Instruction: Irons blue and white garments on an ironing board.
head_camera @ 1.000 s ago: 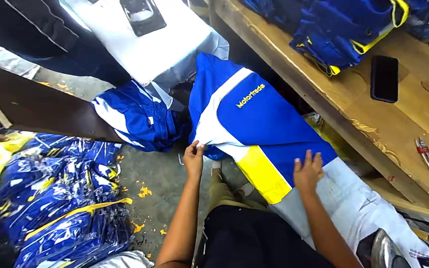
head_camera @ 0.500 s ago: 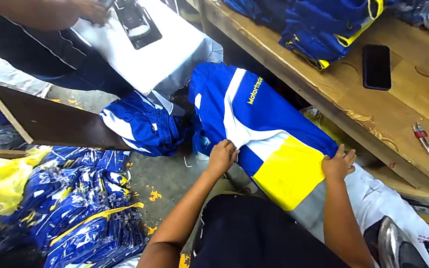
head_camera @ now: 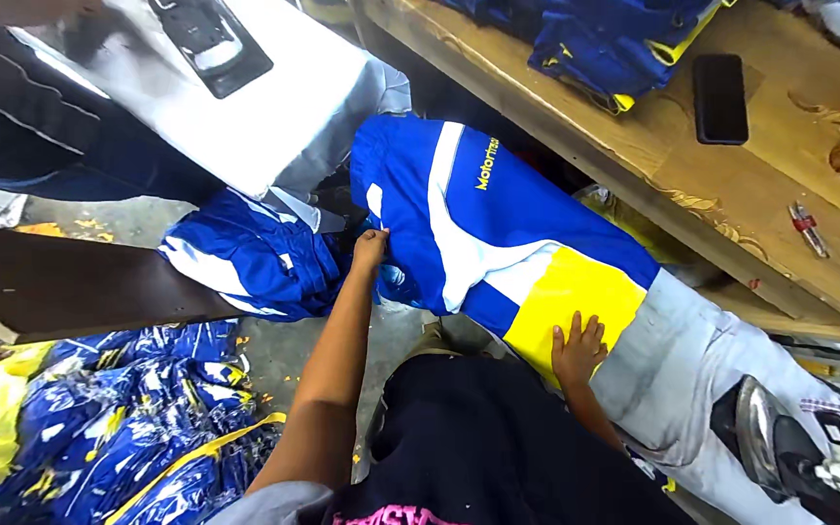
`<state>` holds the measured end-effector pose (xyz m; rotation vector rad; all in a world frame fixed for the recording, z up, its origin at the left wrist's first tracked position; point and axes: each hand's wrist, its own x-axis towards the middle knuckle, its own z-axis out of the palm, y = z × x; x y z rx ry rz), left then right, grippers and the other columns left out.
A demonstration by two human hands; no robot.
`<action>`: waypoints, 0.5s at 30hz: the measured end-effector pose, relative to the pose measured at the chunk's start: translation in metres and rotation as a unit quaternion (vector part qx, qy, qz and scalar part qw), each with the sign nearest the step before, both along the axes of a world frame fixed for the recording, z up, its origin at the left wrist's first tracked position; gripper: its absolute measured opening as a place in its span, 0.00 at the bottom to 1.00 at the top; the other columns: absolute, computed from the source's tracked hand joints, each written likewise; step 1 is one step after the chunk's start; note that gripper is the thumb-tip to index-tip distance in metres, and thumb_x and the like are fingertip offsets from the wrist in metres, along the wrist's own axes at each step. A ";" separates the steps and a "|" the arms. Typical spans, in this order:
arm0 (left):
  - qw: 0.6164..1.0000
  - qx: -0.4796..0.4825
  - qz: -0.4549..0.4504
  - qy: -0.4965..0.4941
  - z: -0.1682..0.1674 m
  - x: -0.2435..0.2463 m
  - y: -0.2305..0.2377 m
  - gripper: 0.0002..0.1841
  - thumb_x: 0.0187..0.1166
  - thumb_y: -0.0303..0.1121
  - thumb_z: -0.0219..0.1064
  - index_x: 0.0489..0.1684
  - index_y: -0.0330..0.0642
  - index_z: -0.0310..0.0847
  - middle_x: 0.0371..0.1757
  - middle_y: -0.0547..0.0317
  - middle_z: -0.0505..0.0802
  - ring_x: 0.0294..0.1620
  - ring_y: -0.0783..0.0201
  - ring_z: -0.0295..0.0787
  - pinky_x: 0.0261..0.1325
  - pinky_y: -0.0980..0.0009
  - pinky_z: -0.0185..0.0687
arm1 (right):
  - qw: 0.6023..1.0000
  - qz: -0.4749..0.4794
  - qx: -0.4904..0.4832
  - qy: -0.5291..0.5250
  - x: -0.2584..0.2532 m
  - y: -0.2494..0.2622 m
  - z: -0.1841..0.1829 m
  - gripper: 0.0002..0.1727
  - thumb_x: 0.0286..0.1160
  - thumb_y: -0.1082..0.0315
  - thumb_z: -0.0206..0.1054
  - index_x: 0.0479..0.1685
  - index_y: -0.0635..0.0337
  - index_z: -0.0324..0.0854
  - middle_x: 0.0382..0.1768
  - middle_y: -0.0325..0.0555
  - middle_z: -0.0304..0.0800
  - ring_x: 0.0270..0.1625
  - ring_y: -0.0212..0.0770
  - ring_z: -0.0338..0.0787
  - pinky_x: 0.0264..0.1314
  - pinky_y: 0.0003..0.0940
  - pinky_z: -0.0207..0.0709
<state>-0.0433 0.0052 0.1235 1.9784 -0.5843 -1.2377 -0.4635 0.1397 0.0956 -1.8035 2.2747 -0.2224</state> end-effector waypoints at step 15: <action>0.971 -0.037 0.217 0.095 0.031 0.042 0.058 0.24 0.97 0.41 0.41 0.78 0.31 0.64 0.63 0.39 0.83 0.57 0.53 0.85 0.59 0.53 0.82 | 0.997 0.078 -0.007 0.011 -0.020 -0.058 -0.009 0.36 0.90 0.43 0.48 0.90 0.56 0.66 0.92 0.66 0.55 0.94 0.70 0.52 0.87 0.79 0.41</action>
